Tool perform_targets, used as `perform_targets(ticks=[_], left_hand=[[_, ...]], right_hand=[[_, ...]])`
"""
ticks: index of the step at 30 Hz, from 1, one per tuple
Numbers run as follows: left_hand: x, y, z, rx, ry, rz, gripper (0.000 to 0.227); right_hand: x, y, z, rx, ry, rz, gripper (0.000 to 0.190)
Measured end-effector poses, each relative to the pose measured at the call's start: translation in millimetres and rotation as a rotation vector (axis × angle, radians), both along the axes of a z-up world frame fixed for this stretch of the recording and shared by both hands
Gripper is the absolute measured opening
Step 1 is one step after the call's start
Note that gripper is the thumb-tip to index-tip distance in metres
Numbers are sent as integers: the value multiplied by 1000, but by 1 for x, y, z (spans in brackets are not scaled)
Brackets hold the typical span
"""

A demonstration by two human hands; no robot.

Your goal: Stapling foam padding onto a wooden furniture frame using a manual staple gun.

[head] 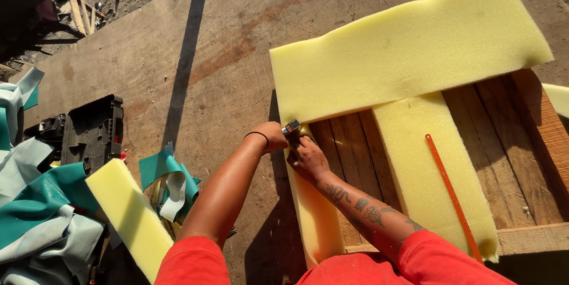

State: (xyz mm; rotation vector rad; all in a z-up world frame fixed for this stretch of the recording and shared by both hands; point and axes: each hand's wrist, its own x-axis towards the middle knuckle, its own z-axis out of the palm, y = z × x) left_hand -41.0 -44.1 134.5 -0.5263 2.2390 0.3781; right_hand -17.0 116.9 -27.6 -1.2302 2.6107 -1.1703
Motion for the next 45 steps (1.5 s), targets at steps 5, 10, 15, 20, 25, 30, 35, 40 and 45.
perform_targets(ticks=[5,10,15,20,25,30,35,40,45], left_hand=[[-6,34,39,-87,44,66,32],[6,35,18,-71,142,231,44],[29,43,44,107,221,490,64],[86,10,5,83,327,691,68],[89,15,18,-166,455,545,49],[43,15,-49,-12,681,394,24],[30,12,-133,224,917,622,14],[36,16,-125,140,1089,724,16],[35,47,-74,-51,1143,519,24]], right_hand=[[2,-2,-5,60,34,-45,33],[4,-4,-1,99,50,-50,34],[-15,19,57,-69,-103,-37,26],[-76,32,101,134,88,-107,24],[-112,19,135,559,147,149,24],[-124,3,98,527,72,162,16],[-137,4,86,450,68,212,13],[-141,25,106,384,178,326,23],[-136,18,94,450,330,269,20]])
